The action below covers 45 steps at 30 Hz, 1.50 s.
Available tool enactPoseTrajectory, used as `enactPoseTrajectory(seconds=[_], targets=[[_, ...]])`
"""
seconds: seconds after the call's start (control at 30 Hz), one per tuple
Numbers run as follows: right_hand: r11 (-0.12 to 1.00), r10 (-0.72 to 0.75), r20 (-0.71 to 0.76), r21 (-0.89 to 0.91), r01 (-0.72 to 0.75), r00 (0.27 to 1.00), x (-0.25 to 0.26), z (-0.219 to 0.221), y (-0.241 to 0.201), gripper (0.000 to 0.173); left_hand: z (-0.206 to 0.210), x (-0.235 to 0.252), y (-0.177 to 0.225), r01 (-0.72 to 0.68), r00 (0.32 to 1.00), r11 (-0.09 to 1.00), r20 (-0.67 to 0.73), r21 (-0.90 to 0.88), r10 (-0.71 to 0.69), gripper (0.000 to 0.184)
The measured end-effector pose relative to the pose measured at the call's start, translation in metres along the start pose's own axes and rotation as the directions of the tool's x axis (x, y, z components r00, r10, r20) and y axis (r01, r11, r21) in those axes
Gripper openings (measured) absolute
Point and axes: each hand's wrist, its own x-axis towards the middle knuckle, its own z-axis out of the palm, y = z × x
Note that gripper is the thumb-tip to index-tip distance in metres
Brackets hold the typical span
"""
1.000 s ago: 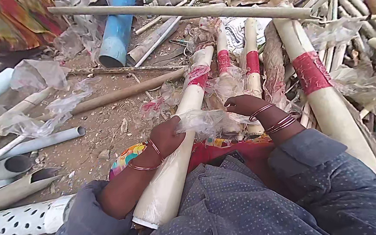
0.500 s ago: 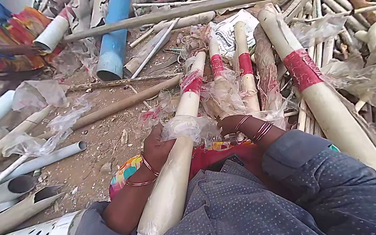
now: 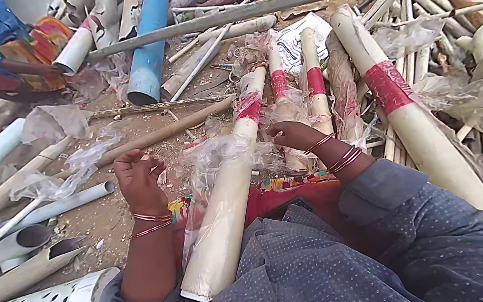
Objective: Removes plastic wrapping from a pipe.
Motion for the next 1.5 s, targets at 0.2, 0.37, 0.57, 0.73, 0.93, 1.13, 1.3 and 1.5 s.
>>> enactPoseTrajectory(seconds=[0.2,0.37,0.57,0.73,0.93,1.13,1.3,1.5], targets=[[0.991,0.062,0.229,-0.129,-0.033,0.971,0.016,0.068,0.005,0.065,0.013,-0.015,0.013,-0.292,0.873,0.955,0.421,0.052,0.245,0.018],[0.997,0.074,-0.172,0.039,-0.068,0.982,0.018,0.023,-0.002,0.031,0.053,-0.031,0.046,-0.680,0.452,0.722,0.850,0.131,0.271,0.028],[0.932,-0.307,-0.653,-0.059,0.358,0.692,-0.001,-0.005,-0.017,0.028,0.131,-0.048,0.046,-0.804,-0.133,0.557,0.848,0.211,-0.514,0.035],[0.754,-0.650,-0.517,-0.350,0.556,0.557,0.000,0.008,-0.022,0.037,0.150,-0.016,-0.021,-0.871,0.271,0.145,0.705,0.469,-0.655,0.071],[0.962,-0.253,-0.141,-0.142,0.233,0.957,0.006,-0.009,-0.009,0.033,0.147,-0.017,-0.020,-0.745,0.460,-0.004,0.508,0.667,-0.728,0.063],[0.947,-0.100,0.212,-0.280,0.159,0.972,0.016,0.015,-0.003,0.033,0.146,-0.009,-0.024,-0.675,0.425,0.058,0.452,0.735,-0.784,0.051],[0.937,-0.033,0.340,-0.316,0.148,0.940,0.016,0.024,-0.002,0.037,0.126,0.004,-0.039,-0.515,0.419,0.329,0.567,0.792,-0.709,0.041],[0.942,0.005,0.297,-0.322,0.095,0.955,0.016,0.011,-0.001,0.039,0.095,-0.014,-0.029,0.250,0.674,0.786,0.481,0.565,-0.560,0.039]])
